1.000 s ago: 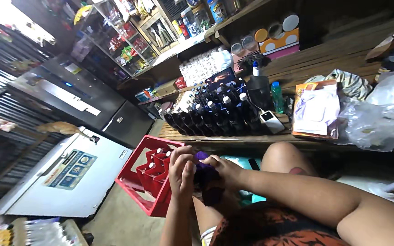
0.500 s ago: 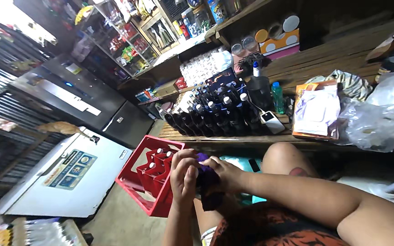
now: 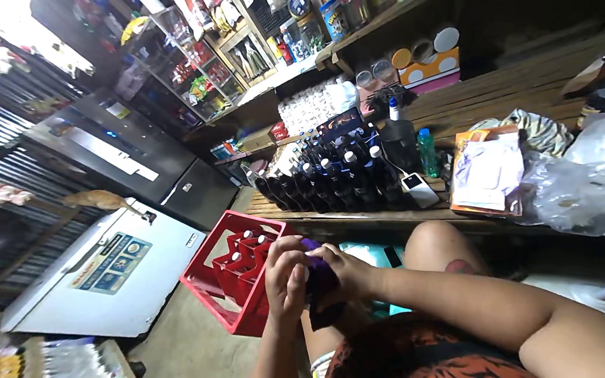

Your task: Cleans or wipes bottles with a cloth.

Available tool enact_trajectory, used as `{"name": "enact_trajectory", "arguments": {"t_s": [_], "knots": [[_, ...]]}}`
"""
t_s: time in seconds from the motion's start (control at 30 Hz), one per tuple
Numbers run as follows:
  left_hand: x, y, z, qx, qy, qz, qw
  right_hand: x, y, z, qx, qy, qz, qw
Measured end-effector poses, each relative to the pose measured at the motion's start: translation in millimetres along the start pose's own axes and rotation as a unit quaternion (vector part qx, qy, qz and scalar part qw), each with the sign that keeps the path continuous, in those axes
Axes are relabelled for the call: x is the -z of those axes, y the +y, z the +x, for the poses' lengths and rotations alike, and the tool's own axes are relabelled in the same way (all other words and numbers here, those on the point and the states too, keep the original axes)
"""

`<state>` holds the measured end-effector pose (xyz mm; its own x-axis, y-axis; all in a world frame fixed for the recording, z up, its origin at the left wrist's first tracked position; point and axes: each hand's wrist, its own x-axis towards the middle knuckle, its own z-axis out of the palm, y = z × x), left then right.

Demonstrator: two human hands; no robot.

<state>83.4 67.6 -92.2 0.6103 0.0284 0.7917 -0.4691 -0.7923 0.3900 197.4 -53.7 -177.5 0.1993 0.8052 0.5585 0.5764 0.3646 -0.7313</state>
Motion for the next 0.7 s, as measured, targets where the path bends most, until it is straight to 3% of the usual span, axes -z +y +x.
{"name": "enact_trajectory", "arguments": {"t_s": [0.2,0.57,0.7], "knots": [[1,-2,0,-0.004,0.005,0.002,1.000,2,1,-1,0.026,0.018,-0.060,0.998],[6,0,-5,0.013,0.015,-0.023,1.000,-4,2,-3,0.062,0.048,-0.040,0.996],[6,0,-6,-0.002,0.010,-0.018,1.000,-1,-3,-1,0.025,0.011,-0.022,0.999]]}}
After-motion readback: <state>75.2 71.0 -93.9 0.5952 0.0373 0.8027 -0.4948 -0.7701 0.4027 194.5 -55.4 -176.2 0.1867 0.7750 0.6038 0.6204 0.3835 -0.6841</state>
